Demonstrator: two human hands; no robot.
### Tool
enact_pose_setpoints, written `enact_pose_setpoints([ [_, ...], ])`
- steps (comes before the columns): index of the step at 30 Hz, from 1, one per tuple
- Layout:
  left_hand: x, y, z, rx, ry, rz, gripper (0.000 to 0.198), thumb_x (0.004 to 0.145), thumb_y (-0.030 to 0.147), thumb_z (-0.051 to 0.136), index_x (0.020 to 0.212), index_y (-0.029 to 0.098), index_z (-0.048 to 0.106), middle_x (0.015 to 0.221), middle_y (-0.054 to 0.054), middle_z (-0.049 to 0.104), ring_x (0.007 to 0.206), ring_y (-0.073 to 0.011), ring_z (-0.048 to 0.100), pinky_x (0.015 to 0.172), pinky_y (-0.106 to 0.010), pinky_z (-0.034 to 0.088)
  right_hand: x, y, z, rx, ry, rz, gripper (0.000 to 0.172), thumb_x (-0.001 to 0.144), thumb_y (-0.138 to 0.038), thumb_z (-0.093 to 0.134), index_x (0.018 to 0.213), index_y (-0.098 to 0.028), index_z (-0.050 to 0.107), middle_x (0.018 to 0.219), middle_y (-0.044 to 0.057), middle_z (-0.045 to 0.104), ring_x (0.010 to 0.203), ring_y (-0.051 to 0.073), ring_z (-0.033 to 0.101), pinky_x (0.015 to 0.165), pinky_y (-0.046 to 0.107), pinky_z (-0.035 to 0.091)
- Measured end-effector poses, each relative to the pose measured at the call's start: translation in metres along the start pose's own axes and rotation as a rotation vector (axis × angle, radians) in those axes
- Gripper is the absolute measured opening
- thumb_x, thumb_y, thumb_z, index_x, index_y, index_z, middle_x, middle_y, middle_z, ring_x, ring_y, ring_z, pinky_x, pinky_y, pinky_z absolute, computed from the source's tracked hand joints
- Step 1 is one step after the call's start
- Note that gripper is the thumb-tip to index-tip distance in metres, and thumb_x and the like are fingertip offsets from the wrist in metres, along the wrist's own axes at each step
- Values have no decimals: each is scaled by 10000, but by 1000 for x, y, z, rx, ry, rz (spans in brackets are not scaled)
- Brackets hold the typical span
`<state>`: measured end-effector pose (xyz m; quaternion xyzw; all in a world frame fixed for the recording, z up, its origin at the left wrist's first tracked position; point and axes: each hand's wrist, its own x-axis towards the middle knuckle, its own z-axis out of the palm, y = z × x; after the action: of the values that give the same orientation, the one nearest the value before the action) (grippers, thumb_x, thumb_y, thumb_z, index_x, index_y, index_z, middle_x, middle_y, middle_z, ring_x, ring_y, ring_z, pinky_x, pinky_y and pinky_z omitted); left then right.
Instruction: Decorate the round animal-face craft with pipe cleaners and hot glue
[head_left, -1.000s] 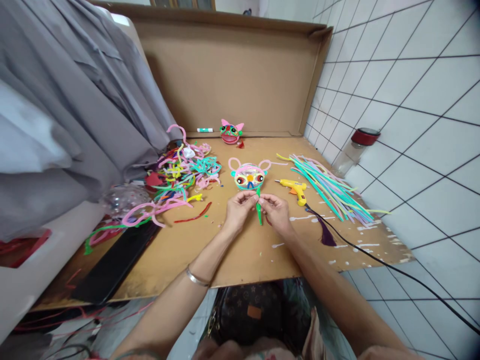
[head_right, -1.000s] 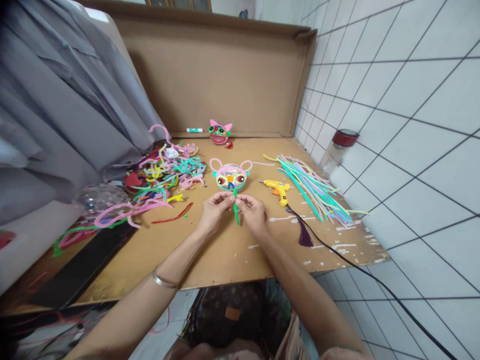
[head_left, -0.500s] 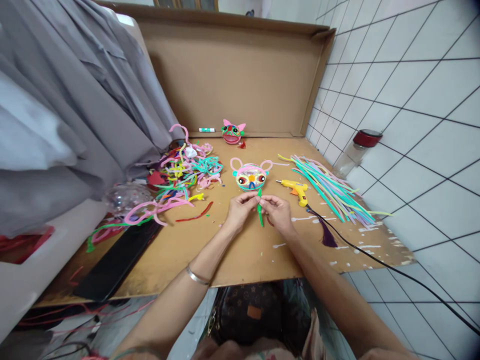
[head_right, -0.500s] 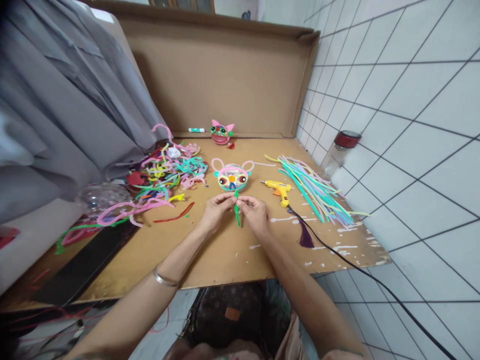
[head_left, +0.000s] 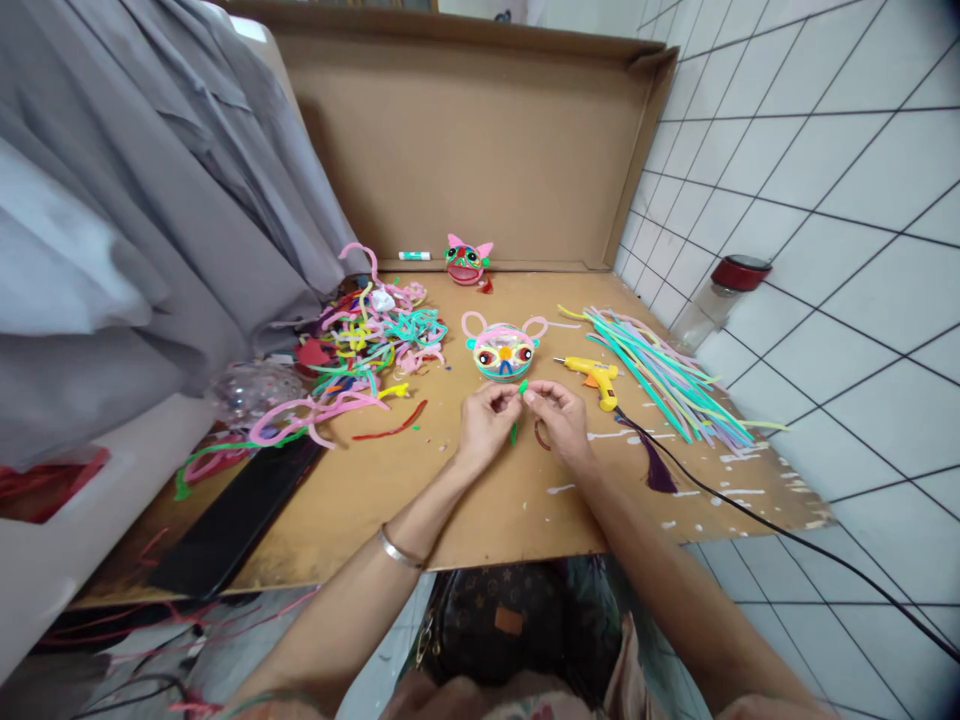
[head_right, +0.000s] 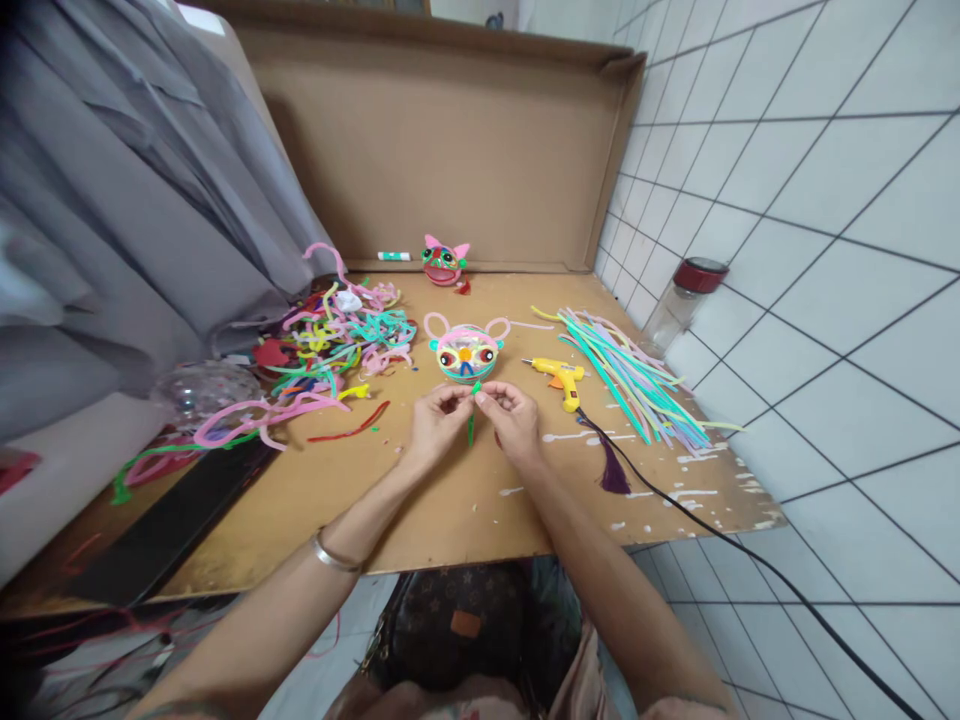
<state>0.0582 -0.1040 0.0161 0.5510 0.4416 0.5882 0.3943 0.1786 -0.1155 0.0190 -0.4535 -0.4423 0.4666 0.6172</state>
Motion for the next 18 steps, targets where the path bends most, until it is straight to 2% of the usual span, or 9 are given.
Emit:
enact_pose_setpoints([
  [7,-7,7,-1,141,-34,157,93,728,242,666,719,190,743,626,-3,602,574,-114,483,582,-235,388,0,3,1,55,-4,22,334,585,-437,799,750,-189,648,587,-45,577,510,73,439,492,214,368],
  [18,-8,3,-4,239,-62,251,134,794,242,636,776,192,759,638,-17,620,557,-115,488,576,-240,394,1,7,3,80,51,20,319,569,-437,805,744,-188,710,574,-24,642,527,94,515,548,240,446],
])
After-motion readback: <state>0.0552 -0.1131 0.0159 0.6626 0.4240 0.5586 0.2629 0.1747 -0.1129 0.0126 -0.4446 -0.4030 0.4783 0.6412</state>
